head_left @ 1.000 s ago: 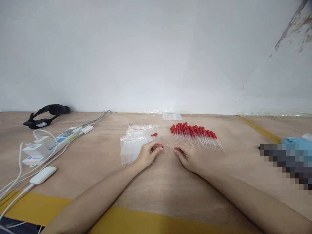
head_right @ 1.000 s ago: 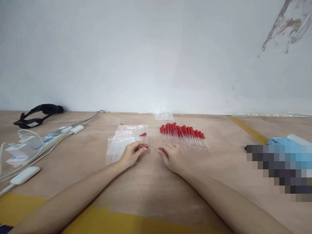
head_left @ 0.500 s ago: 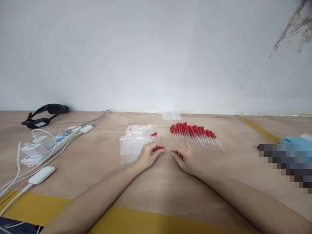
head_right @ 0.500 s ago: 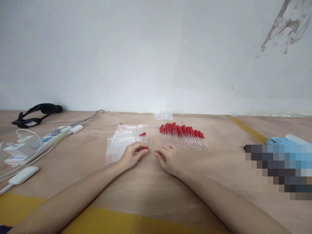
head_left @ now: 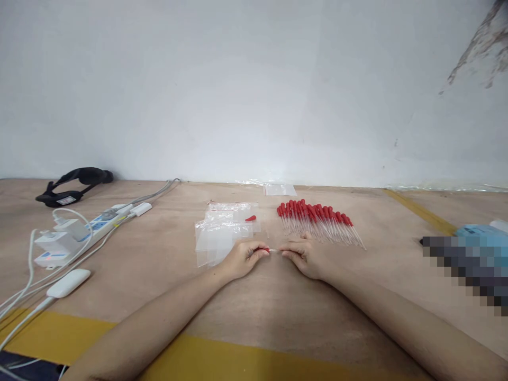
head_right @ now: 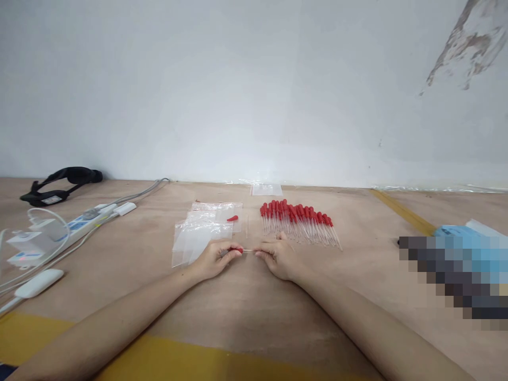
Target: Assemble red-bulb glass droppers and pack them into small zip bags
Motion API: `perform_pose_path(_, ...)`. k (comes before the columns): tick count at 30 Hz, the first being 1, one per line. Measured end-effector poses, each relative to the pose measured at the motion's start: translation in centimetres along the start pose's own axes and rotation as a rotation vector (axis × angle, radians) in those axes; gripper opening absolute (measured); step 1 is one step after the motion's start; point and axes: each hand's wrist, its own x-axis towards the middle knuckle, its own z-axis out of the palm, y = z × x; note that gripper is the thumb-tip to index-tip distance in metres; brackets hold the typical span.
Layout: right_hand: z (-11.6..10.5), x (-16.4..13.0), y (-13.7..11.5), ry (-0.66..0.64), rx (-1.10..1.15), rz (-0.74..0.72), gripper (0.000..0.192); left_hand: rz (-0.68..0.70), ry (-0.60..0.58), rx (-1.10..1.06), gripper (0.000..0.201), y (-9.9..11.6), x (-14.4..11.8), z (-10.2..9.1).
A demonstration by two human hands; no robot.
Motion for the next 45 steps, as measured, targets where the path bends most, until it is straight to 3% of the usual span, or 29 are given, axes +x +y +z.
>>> perform_pose_path(4,-0.2,0.0,0.0,0.054,-0.186,-0.093,0.028,0.027,-0.037,0.065,0.016,0.0,0.0,0.1)
perform_pose_path(9,0.1,0.1,-1.1,0.101,-0.223,-0.058,0.027,0.061,0.004,0.133,0.017,0.2,-0.1,0.1)
perform_pose_path(16,0.1,0.3,-1.7,-0.010,-0.183,0.007,0.027,0.162,-0.058,0.183,0.018,0.3,-0.2,0.2)
perform_pose_path(26,0.7,0.8,-1.7,-0.146,-0.052,0.109,0.031,0.164,-0.079,0.185,0.019,0.1,-0.2,0.3)
perform_pose_path(34,-1.7,1.6,-2.7,-0.212,0.066,0.087,0.027,0.206,-0.044,0.268,0.024,-0.2,0.4,-1.8)
perform_pose_path(38,-3.3,2.4,-1.2,-0.142,0.073,0.342,0.024,0.016,0.052,0.345,0.046,-1.2,-0.1,-2.9)
perform_pose_path(42,-3.6,4.3,1.9,0.090,-0.041,0.686,0.023,-0.115,-0.049,0.386,0.047,-2.6,-0.6,-3.0)
perform_pose_path(45,-2.6,5.8,3.5,0.178,-0.191,0.801,0.025,-0.127,-0.123,0.402,0.047,-3.2,-0.7,-2.8)
